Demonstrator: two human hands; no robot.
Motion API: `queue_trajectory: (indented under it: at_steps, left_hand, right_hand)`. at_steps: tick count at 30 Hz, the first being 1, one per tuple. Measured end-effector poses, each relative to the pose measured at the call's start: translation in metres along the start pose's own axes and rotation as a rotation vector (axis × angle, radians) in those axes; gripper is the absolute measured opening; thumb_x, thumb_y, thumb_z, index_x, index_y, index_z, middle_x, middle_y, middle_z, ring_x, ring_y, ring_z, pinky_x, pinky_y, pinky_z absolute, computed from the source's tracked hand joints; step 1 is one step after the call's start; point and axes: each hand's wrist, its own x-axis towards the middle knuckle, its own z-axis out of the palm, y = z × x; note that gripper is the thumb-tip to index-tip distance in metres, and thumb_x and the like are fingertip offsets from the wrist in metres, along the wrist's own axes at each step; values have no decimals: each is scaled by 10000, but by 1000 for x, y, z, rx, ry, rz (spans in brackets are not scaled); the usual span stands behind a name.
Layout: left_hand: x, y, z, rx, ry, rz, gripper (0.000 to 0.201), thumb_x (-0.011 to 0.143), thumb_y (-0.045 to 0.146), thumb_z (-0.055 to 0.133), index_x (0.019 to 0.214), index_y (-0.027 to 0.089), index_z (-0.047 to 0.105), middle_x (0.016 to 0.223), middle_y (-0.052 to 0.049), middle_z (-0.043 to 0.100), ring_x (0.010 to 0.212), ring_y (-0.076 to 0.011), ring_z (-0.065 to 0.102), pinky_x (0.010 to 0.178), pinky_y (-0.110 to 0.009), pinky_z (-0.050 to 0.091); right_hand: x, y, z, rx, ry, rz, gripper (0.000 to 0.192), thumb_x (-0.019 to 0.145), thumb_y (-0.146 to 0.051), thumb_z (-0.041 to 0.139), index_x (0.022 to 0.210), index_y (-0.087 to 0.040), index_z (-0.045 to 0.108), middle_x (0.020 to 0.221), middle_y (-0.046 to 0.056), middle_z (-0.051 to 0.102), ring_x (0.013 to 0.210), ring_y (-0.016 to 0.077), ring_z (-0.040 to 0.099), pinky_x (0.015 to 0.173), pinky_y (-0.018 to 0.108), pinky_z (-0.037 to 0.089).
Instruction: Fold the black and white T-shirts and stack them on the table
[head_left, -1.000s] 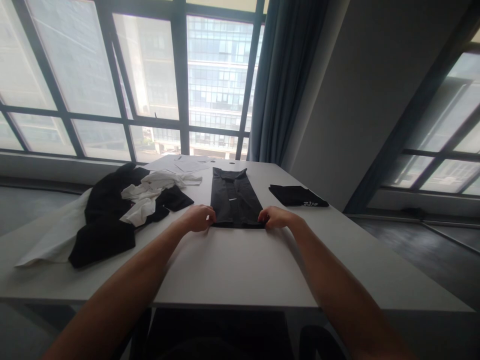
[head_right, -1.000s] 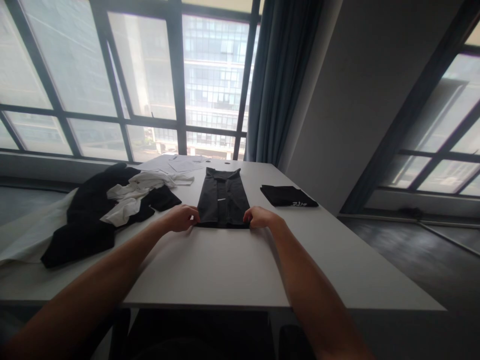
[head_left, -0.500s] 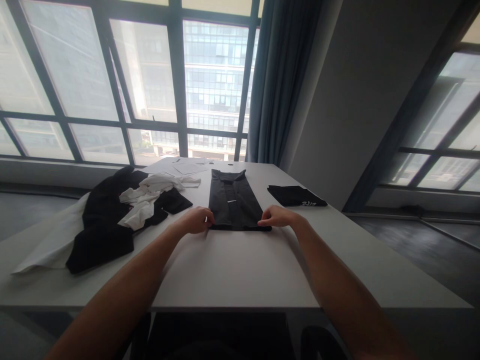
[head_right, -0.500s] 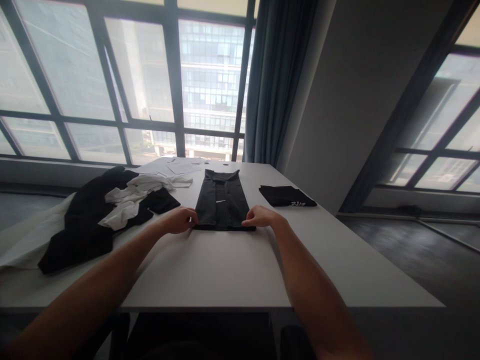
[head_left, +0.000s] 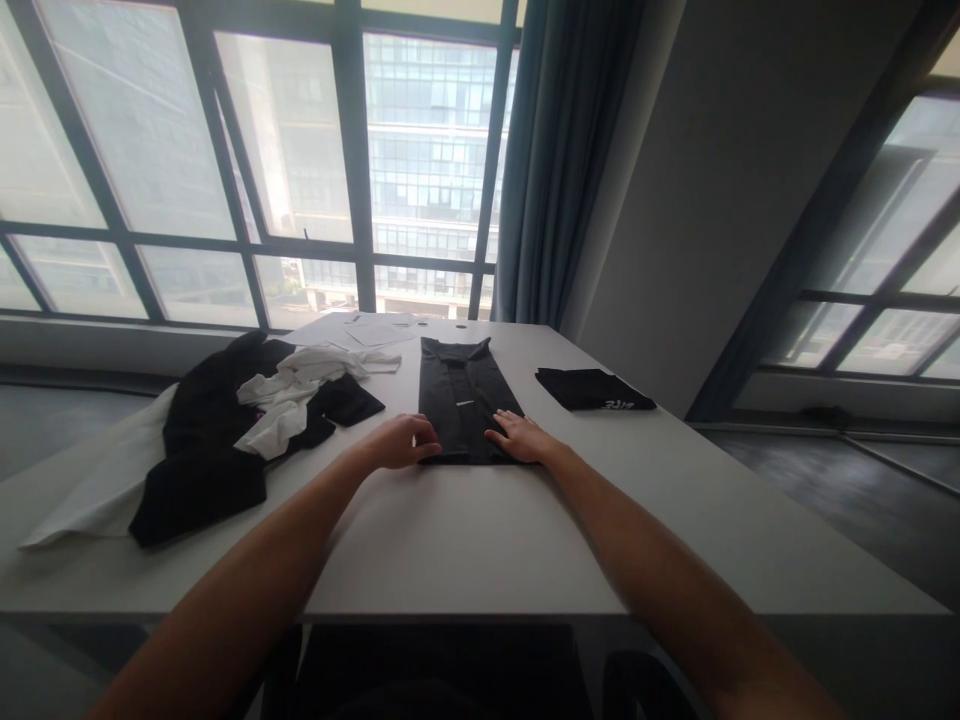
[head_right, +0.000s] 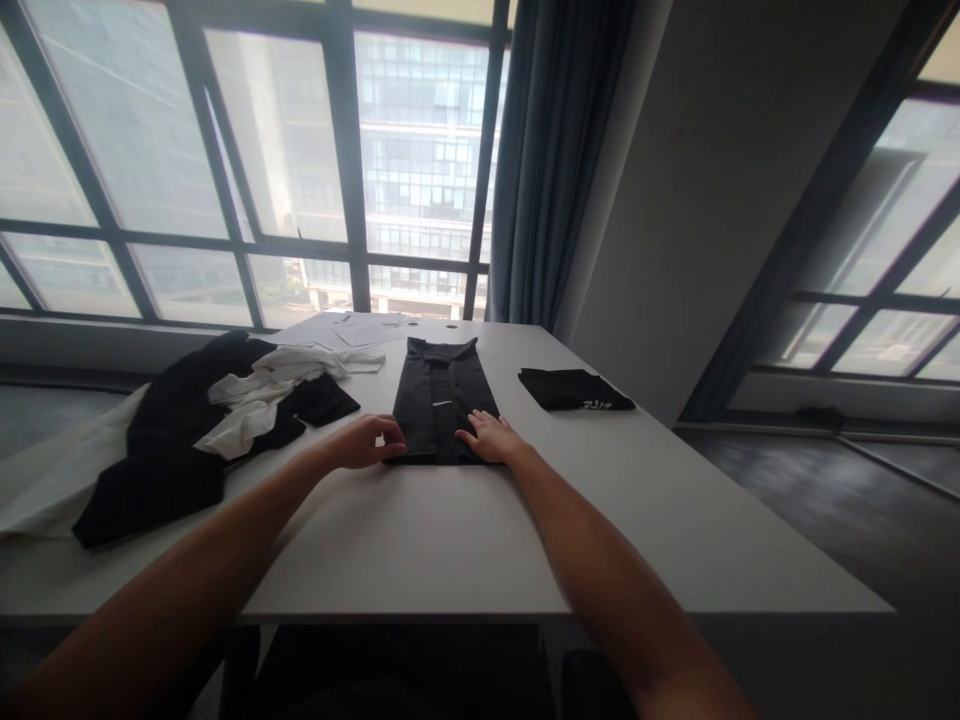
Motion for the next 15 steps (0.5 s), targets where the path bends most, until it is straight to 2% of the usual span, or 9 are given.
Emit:
queue_trajectory:
  at_steps: [3,6,11,13,15]
  left_hand:
    - [2,3,4,7,72,-20,381,916,500,496,997,205,723,1045,-71,700,911,-195,651,834,-300,514]
    - [6,0,12,8,80,-26,417,936,484,467,1144,193,681,1264,-101,645,1154,-238,600,1022,-366,454]
    - [7,-7,24,-1,-4,-40,527,924,476,487,1337,158,563,1462,-126,498,1375,-255,426,1153,-412,328]
    - [6,-7,25,-4,-55,-53,561,917,491,494,1365,155,538,1493,-129,458,1409,-259,378,1168,-421,301]
    - [5,-5,25,-2,-96,-62,588,908,508,508,1376,153,526,1515,-137,421,1429,-264,342,1173,-424,288]
  right_hand:
    - [-2,-5,-2,-17,68,-22,715,969,-588,339,1524,-138,318,1607,124,195,1490,270,145,1196,483,117]
    - [-3,-12,-1,-17,156,-72,732,972,-598,309,1541,-138,276,1619,110,147,1500,249,86,1202,459,93]
    - [0,-17,6,47,-65,-69,745,964,-653,219,1558,-205,234,1623,85,137,1500,247,90,1198,469,86]
    - [0,-17,7,55,-56,-70,733,969,-641,219,1558,-206,233,1623,84,139,1499,242,99,1197,471,88]
    - [0,-17,6,56,39,-88,727,978,-622,215,1557,-183,235,1619,94,156,1498,232,109,1198,462,91]
